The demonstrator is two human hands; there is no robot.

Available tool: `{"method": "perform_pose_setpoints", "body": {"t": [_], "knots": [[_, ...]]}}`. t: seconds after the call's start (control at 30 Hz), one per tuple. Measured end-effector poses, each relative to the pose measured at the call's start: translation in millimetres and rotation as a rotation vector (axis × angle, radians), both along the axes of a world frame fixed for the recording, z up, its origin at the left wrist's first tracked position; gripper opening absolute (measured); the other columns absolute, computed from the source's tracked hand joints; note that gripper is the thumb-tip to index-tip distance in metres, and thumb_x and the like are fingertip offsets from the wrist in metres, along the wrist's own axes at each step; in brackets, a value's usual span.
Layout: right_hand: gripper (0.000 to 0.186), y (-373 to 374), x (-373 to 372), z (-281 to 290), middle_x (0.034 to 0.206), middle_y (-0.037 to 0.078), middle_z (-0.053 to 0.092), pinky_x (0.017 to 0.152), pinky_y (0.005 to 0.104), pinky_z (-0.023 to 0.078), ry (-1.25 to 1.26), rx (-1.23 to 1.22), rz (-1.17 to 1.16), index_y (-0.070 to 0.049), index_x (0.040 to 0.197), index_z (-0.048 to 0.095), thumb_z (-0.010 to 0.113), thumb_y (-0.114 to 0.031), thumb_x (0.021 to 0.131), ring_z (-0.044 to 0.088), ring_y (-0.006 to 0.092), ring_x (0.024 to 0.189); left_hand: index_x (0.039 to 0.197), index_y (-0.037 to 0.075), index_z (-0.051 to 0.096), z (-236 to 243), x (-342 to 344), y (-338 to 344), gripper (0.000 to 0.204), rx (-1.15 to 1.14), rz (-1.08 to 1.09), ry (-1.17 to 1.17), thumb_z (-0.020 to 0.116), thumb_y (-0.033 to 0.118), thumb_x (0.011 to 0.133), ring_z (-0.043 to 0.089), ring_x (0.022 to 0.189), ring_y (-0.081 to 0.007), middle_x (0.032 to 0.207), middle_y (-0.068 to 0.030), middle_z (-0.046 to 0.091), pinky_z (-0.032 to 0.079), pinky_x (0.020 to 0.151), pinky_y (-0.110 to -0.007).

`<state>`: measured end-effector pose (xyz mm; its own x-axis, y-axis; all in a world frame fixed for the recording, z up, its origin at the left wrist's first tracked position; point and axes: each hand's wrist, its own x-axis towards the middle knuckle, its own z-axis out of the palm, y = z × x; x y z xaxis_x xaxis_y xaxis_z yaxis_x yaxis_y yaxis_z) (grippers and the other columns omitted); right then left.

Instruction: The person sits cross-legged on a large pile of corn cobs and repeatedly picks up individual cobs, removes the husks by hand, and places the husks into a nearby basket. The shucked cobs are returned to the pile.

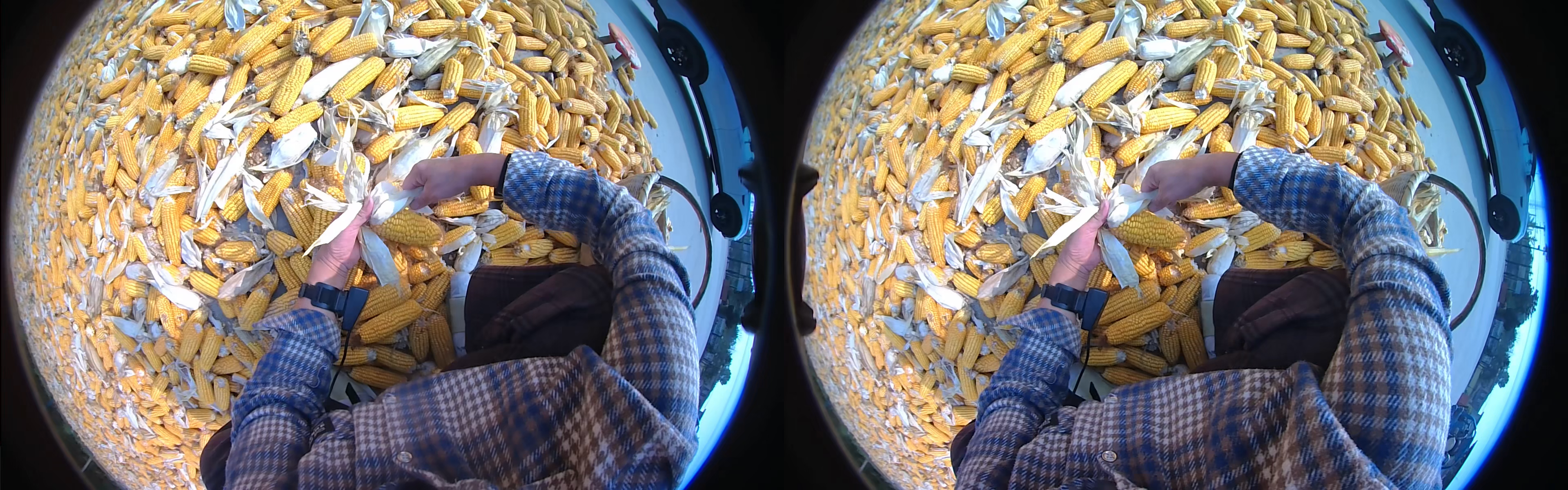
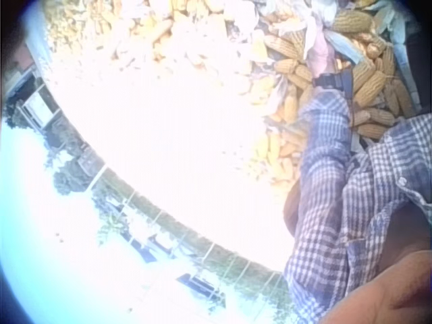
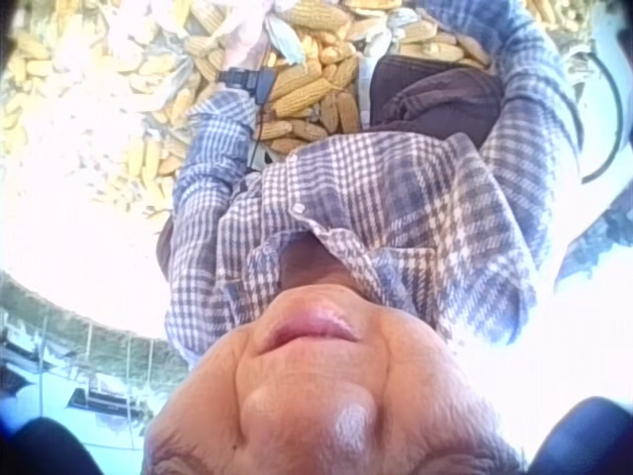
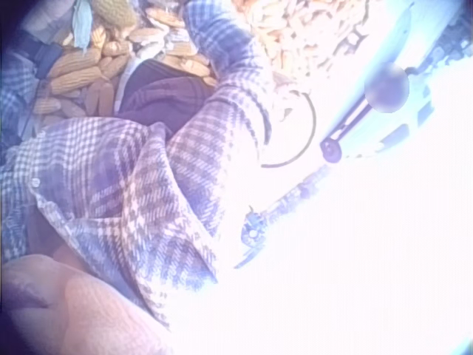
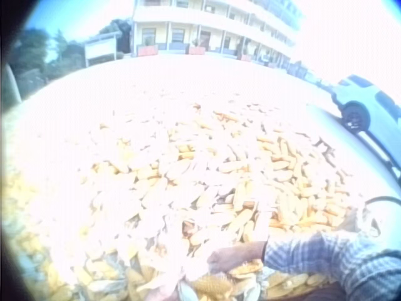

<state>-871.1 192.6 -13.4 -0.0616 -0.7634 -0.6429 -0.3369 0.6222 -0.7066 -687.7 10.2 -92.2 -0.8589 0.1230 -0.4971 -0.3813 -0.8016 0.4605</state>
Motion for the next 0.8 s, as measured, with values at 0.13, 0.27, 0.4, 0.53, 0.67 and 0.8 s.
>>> {"method": "perform_pose_setpoints", "body": {"t": [0.13, 0.27, 0.4, 0.53, 0.67, 0.8], "knots": [[0.024, -11.7, -4.4, 23.5, 0.06, -0.002, 0.047, 0.047, 0.0258, 0.032, -0.465, -0.005, -0.417, -0.006, 0.079, 0.065, 0.062, -0.025, 0.093, 0.04, 0.008, 0.052, 0.135, 0.001, 0.057, 20.3, -0.4, 0.7, 0.067, -0.146, -0.112, 0.042, 0.088, 0.028, 0.082, 0.06, 0.115, -0.0177, 0.122, -0.0047, 0.066, 0.049, 0.102, -0.034], [0.025, -27.6, 21.6, 42.6, 0.06, -0.007, 0.047, 0.048, 0.0218, 0.032, -0.502, -0.044, -0.412, -0.008, 0.078, 0.066, 0.061, -0.025, 0.096, 0.043, 0.004, 0.053, 0.122, 0.001, 0.064, 30.2, -25.8, 18.4, 0.041, -0.445, -0.154, 0.191, 0.082, 0.012, 0.086, 0.069, 0.091, -0.0144, 0.114, -0.0049, 0.068, 0.058, 0.077, -0.028], [0.03, -23.0, 9.9, 54.8, 0.098, -0.001, 0.066, 0.08, 0.0266, 0.049, -0.607, -0.324, -0.546, -0.006, 0.111, 0.07, 0.068, -0.032, 0.097, 0.064, 0.0091, 0.092, 0.13, 0.002, 0.061, 38.1, -27.0, 15.8, 0.045, -0.238, 0.195, 0.233, 0.076, 0.027, 0.095, 0.062, 0.11, -0.0169, 0.126, -0.0072, 0.064, 0.051, 0.094, -0.033], [0.091, -19.4, -9.1, 39.9, 0.14, 0.021, 0.055, 0.109, 0.0395, 0.044, 0.14, -0.442, -0.243, 0.0, 0.151, 0.042, 0.085, -0.034, 0.078, 0.053, 0.0294, 0.131, 0.13, 0.001, 0.06, 48.9, -26.9, -6.1, 0.038, -0.323, 0.221, 0.065, 0.071, 0.019, 0.098, 0.062, 0.113, -0.0171, 0.121, -0.0061, 0.066, 0.05, 0.1, -0.034], [0.086, -14.4, 20.3, 20.8, 0.121, 0.021, 0.069, 0.101, 0.0394, 0.05, 0.139, -0.051, -0.031, 0.003, 0.134, 0.055, 0.094, -0.033, 0.066, 0.066, 0.0328, 0.114, 0.125, 0.003, 0.063, 69.8, -35.1, -15.0, 0.035, -0.159, 0.306, 0.122, 0.074, 0.02, 0.096, 0.061, 0.105, -0.0136, 0.116, -0.0038, 0.066, 0.049, 0.095, -0.03], [0.071, -13.3, 47.7, 18.4, 0.109, 0.018, 0.071, 0.09, 0.0365, 0.055, -0.245, -0.049, -0.297, 0.005, 0.124, 0.06, 0.09, -0.027, 0.069, 0.069, 0.0282, 0.097, 0.119, 0.003, 0.064, 99.3, -41.4, -27.4, 0.032, -0.412, 0.301, 0.191, 0.076, 0.019, 0.095, 0.064, 0.093, -0.0143, 0.109, -0.0054, 0.068, 0.052, 0.086, -0.03]]}}
